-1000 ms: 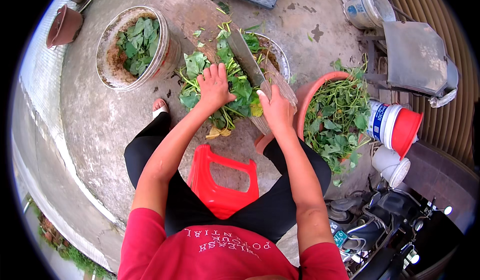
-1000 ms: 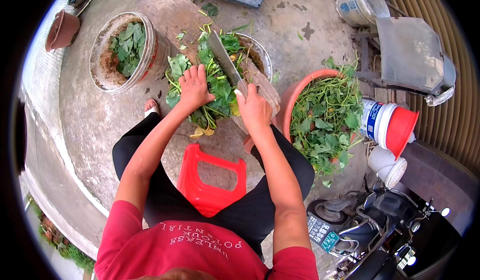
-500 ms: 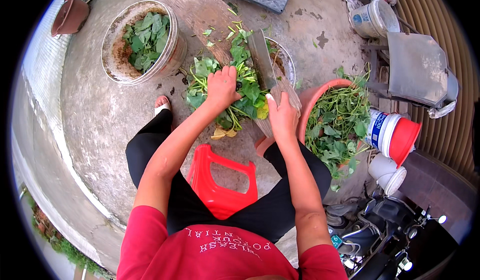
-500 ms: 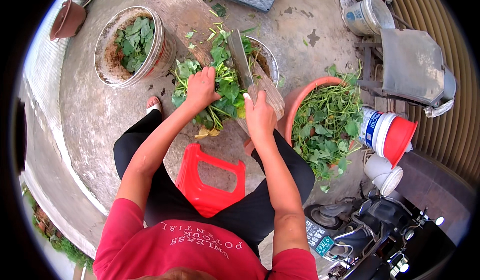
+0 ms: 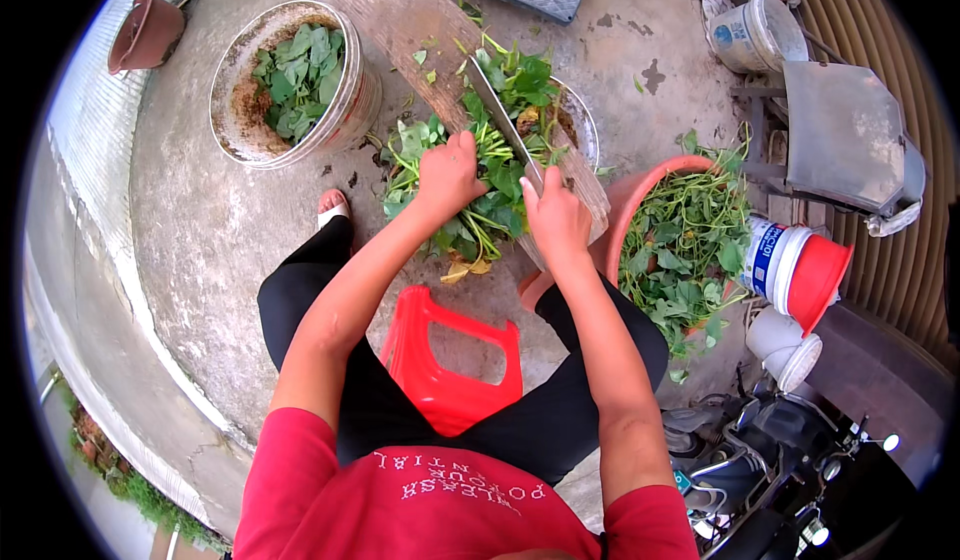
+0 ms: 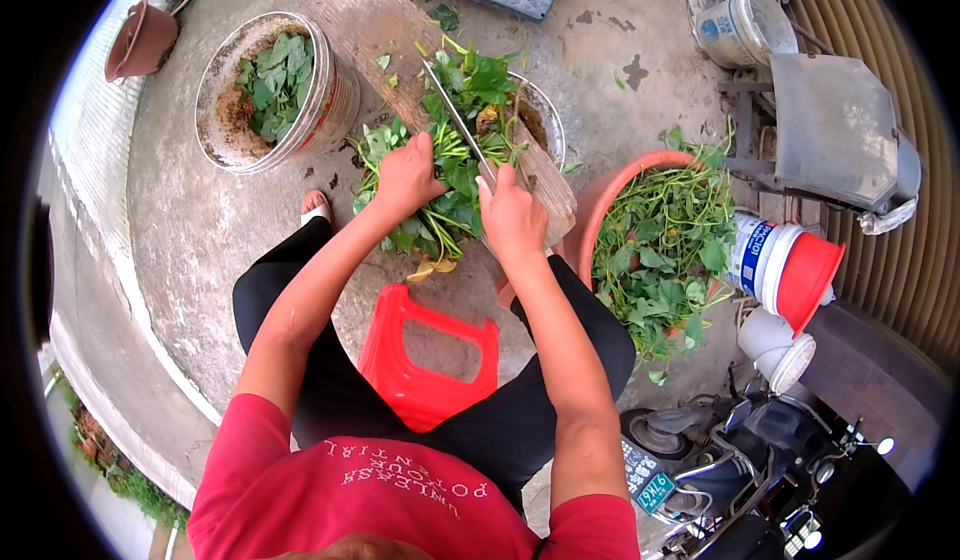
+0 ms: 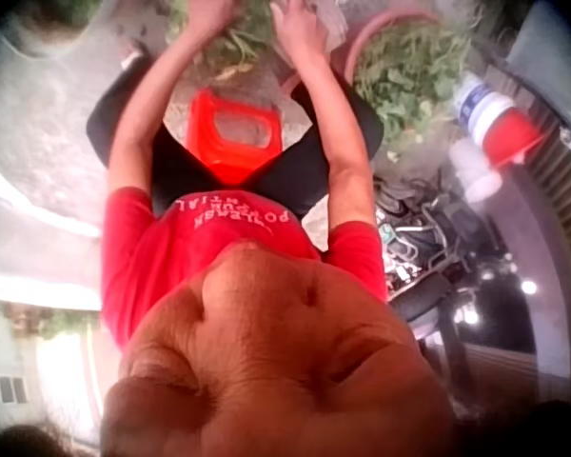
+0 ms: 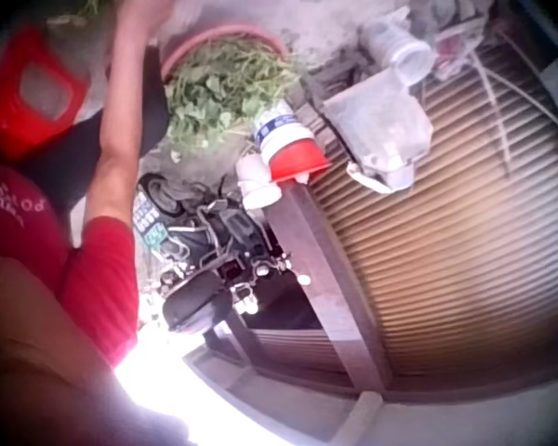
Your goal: The person chops a bundle of green leafy vegetables on a wooden block using a cleaver, then gathers the pieces and places them into a red plastic basin.
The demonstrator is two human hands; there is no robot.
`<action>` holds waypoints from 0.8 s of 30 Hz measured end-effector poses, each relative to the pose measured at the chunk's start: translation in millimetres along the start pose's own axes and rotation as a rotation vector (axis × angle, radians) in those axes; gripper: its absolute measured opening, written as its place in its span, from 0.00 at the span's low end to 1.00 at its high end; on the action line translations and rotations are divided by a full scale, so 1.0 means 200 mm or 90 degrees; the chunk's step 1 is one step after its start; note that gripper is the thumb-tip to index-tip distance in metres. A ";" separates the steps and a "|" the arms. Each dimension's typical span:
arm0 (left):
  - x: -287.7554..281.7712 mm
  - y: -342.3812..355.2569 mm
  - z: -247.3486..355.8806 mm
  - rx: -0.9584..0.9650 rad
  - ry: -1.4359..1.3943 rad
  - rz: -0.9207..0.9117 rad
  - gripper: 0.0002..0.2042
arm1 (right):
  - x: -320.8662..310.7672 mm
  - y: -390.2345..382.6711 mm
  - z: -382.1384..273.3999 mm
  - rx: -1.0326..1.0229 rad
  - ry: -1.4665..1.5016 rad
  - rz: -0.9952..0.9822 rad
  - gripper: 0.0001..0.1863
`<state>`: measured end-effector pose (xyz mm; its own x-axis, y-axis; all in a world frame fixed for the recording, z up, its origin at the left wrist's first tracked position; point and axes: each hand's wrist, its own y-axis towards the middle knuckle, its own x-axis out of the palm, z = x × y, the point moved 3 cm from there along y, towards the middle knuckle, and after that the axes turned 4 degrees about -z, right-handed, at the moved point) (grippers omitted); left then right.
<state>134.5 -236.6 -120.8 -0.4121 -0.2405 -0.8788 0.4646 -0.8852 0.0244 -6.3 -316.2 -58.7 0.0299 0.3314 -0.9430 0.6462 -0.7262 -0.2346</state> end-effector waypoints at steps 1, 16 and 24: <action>0.00 0.00 -0.02 -0.002 -0.006 -0.005 0.25 | 0.01 0.00 0.00 -0.005 0.003 -0.004 0.17; 0.02 0.01 -0.03 -0.018 -0.025 -0.017 0.24 | -0.06 -0.02 0.08 0.145 0.155 -0.024 0.23; -0.08 0.02 0.04 -0.007 -0.048 -0.025 0.23 | -0.10 -0.06 0.17 0.153 0.135 0.047 0.21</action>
<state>136.3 -239.6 -101.8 -0.4876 -0.2356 -0.8407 0.4557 -0.8900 -0.0149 -41.3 -335.4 -44.9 0.2443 0.3731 -0.8951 0.4393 -0.8654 -0.2408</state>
